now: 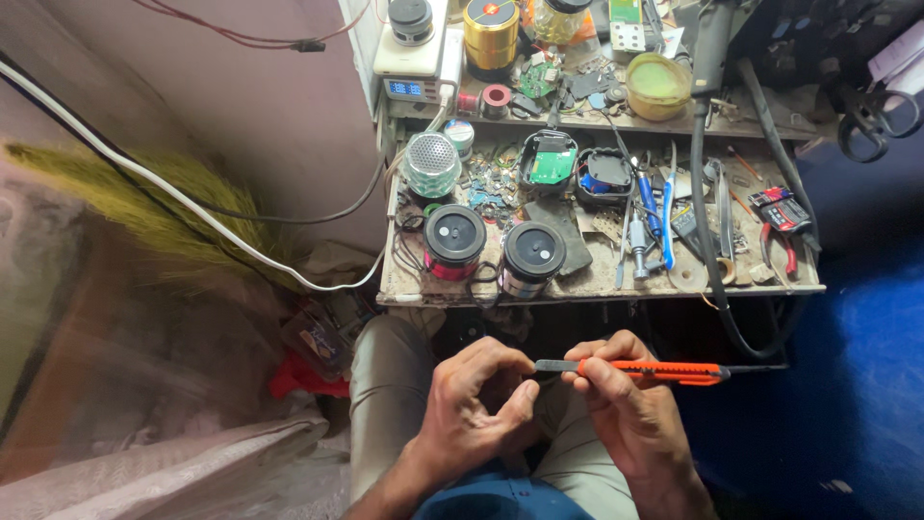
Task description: The person handles a cylindrical gold-colored component and two black circular devices on a cluttered workbench. They use a red utility knife and a metal pick to scrape and pry at the surface of one black device, then place the tools down.
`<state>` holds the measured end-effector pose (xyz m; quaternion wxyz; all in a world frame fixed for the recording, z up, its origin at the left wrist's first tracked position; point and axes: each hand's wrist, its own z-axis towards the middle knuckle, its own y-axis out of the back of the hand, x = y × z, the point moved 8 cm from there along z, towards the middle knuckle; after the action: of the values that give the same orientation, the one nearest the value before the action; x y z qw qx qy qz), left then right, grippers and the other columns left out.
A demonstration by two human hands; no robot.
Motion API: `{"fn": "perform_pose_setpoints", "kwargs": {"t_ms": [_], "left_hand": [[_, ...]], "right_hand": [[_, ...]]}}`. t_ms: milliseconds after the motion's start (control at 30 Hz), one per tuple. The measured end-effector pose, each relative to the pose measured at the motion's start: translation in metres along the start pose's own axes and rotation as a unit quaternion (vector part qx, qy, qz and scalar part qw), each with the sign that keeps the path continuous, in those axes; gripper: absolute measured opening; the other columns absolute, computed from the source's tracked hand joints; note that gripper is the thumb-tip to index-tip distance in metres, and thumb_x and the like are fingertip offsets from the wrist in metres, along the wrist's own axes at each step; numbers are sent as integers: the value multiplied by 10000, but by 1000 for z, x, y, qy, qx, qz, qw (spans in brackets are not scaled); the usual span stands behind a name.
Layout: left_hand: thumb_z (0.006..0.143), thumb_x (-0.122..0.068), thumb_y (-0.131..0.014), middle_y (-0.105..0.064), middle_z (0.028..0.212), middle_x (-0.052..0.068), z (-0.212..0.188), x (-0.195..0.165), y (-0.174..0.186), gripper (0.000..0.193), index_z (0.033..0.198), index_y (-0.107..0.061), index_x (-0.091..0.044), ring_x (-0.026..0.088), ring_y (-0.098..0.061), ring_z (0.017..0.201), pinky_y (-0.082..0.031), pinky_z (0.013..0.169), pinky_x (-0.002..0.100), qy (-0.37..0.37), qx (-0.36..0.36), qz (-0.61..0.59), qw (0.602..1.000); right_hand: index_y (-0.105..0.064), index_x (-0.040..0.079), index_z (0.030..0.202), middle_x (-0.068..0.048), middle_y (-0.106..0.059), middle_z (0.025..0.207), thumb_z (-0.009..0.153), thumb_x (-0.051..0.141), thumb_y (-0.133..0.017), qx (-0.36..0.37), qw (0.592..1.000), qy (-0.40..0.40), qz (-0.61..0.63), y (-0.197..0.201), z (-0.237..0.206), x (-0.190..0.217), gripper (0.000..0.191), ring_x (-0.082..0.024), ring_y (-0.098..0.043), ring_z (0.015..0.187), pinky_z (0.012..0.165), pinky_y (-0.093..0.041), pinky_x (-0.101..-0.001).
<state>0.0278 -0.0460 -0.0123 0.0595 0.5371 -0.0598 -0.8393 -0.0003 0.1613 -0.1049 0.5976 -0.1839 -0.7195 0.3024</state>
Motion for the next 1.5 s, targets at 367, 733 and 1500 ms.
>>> {"fn": "perform_pose_setpoints", "kwargs": {"t_ms": [367,733,1500], "left_hand": [[837,-47,-677,-624,731,3,-11,59,-15,43,822,-670,-7,42,-559,688,-458,595,228,183,9,-146,972],[824,-45,-702,-648,675,-13,-23,76,-30,72,764,-684,-9,29,-575,610,-475,544,227,236,-39,-160,958],[785,-221,-848,-598,1302,215,156,12,110,658,1323,-538,-3,399,-570,1189,-472,1015,472,-73,-69,365,926]], "right_hand": [[-655,-6,952,-172,-679,1105,858,-75,-717,2,986,62,-158,-17,-10,7,132,-206,-694,960,883,-572,-327],[-686,-20,1029,-175,-693,1055,873,-35,-698,-22,976,74,-203,-6,-12,-10,158,-200,-680,942,863,-565,-337],[-600,-75,1388,-188,-738,986,938,103,-693,129,955,-162,-213,54,-21,0,493,-179,-631,690,591,-502,-308]]}}
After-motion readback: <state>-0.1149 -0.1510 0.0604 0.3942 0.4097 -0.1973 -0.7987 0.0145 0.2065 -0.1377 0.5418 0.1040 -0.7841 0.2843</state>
